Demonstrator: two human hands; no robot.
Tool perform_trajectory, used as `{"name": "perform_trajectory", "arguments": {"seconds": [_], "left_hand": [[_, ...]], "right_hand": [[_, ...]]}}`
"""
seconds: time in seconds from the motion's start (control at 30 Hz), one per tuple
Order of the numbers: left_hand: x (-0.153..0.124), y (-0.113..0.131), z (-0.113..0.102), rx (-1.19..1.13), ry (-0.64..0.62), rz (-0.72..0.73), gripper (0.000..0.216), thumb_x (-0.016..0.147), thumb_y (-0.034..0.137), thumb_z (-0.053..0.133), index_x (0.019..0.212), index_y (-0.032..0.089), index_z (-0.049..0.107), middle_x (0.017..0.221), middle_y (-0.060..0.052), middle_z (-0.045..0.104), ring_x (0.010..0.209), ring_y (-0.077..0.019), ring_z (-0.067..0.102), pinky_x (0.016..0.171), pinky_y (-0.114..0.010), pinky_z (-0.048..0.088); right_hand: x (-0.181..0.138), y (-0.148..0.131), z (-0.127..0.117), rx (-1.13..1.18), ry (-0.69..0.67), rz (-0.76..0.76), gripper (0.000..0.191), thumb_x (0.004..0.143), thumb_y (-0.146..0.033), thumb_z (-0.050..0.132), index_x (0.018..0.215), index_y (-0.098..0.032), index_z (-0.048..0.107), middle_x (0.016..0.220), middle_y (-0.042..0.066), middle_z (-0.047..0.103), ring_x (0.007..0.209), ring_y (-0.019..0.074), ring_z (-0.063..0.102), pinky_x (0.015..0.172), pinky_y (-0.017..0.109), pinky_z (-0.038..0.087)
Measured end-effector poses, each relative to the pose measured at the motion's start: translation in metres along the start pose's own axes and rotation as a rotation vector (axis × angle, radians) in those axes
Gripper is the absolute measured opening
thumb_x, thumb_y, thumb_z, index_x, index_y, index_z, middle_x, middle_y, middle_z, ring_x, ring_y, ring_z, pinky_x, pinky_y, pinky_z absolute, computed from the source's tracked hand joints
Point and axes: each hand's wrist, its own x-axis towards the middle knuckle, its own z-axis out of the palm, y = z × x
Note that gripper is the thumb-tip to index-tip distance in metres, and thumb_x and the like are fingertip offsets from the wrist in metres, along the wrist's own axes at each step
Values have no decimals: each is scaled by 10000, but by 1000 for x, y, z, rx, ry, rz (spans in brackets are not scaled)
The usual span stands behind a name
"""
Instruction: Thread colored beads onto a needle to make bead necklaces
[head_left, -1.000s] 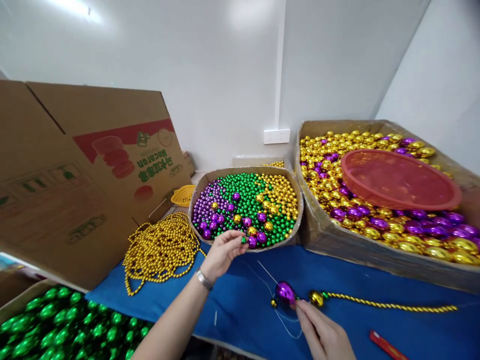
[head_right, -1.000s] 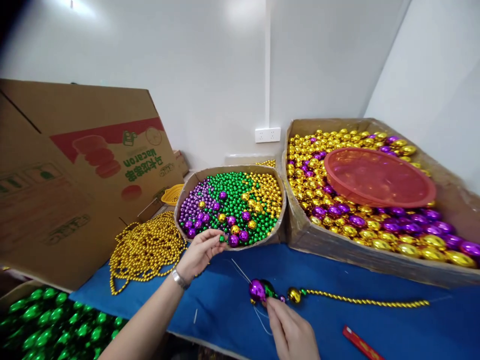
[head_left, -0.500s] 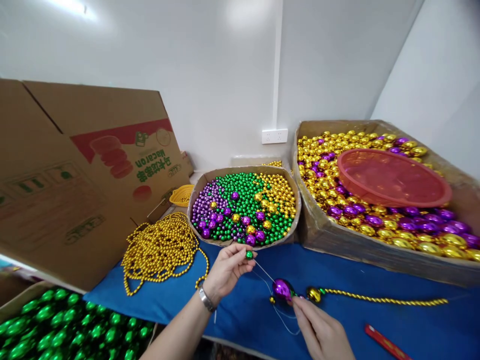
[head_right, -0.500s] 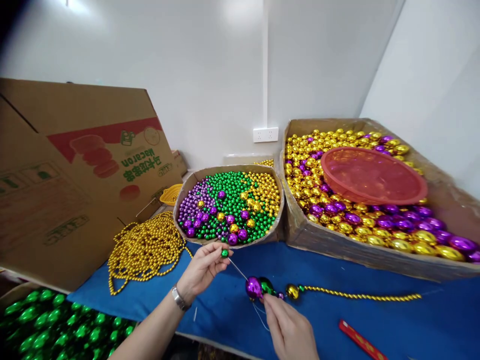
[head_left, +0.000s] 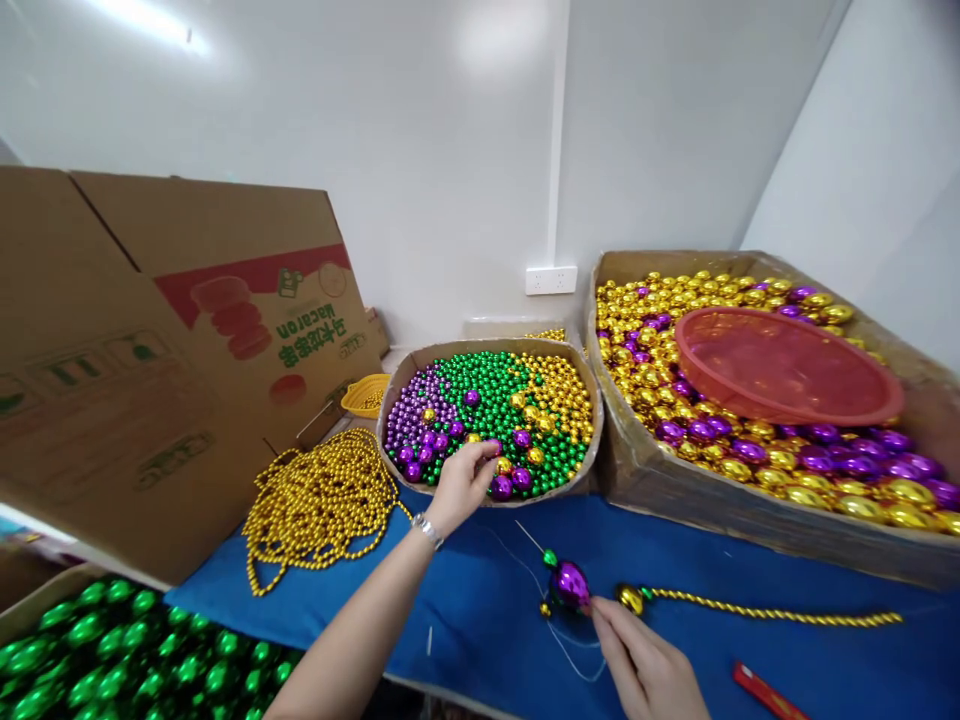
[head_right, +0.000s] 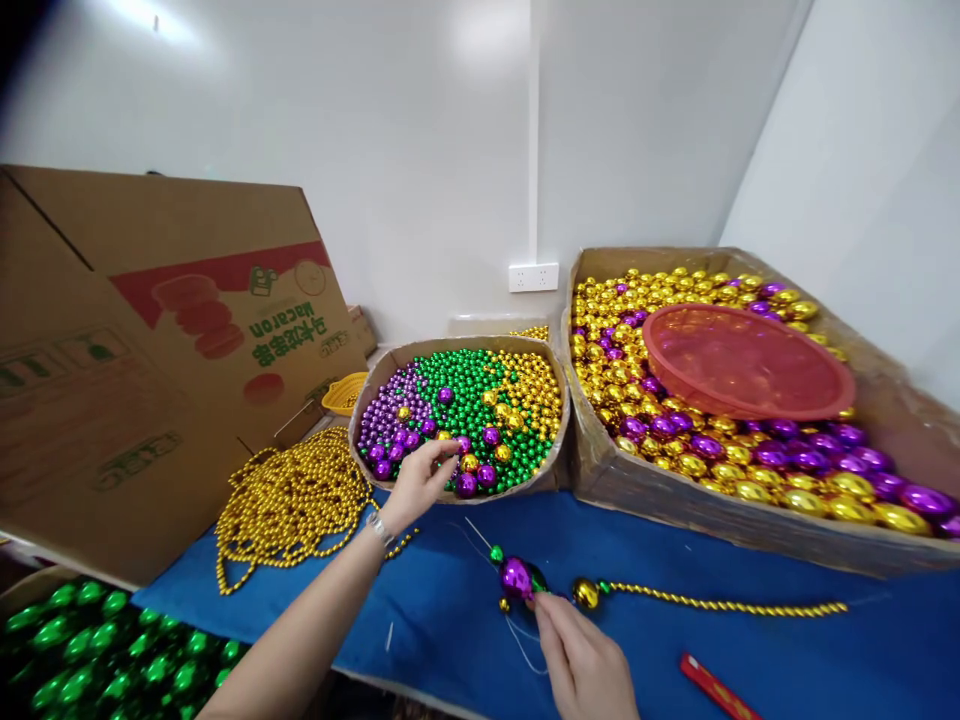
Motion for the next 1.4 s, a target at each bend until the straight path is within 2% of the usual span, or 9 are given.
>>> {"name": "perform_trajectory", "arguments": {"seconds": [0.1,0.33,0.43,0.53,0.6,0.73,0.83,1.17,1.4], "left_hand": [[28,-14,0,314,-81,121,302,838,159,475,1119,166,588,1069,-107,617,995,-241,533,888,-398,411],[37,-22,8,364,-412,222,413,691,-8,505,984,238,661,1027,-50,644,940,-218,550,847,-333,422],[38,-24,9,333,-424,191,379,674,13,547,969,224,657,1011,-60,644,947,-239,559,837,-346,435],[35,-21,6,291,-351,135,336,762,158,565,1097,180,582,1036,-101,619,940,-251,572,813,-369,460],[27,-16,2,54,-290,37,371,847,268,498,1203,165,486,1077,-120,599,898,-226,601,769,-355,488],[-5,0,1,-880,-254,-258,368,881,324,476,1214,166,463,1094,-131,599,854,-196,636,746,-325,507],[-26,10,3,-1140,-255,-347,359,830,276,580,1163,147,542,1043,-124,614,840,-184,629,727,-282,500],[-43,20,0,-970,-243,-244,374,730,230,704,1087,202,595,1098,-84,590,891,-164,546,706,-265,504],[-49,23,-3,-726,-333,-171,426,679,254,750,1081,190,623,1066,-74,580,898,-175,563,783,-290,470]], "right_hand": [[2,2,-1,-24,18,-25,291,933,-283,385,980,-177,653,891,69,730,782,176,705,683,198,561],[1,4,-1,-19,13,-13,277,924,-279,405,985,-181,657,899,61,730,787,176,704,698,199,560],[-2,6,1,-9,12,26,279,919,-295,414,985,-192,665,911,62,728,798,187,703,698,213,564],[-5,8,3,10,7,50,279,915,-300,421,999,-195,665,914,64,728,803,190,702,697,211,563],[-6,9,2,24,23,46,271,911,-297,430,1007,-194,662,908,64,728,799,188,703,695,205,561],[-4,5,-1,36,56,35,249,905,-280,447,1003,-186,656,895,64,729,785,181,704,699,198,558],[1,1,-2,23,50,16,245,905,-271,447,1001,-180,654,895,67,728,785,181,703,719,206,555],[2,1,-4,-101,74,-72,269,920,-255,406,984,-166,651,873,67,730,759,172,705,677,206,560],[3,3,-3,-199,93,-140,253,915,-249,400,996,-188,633,856,51,727,729,176,702,648,238,554]]}}
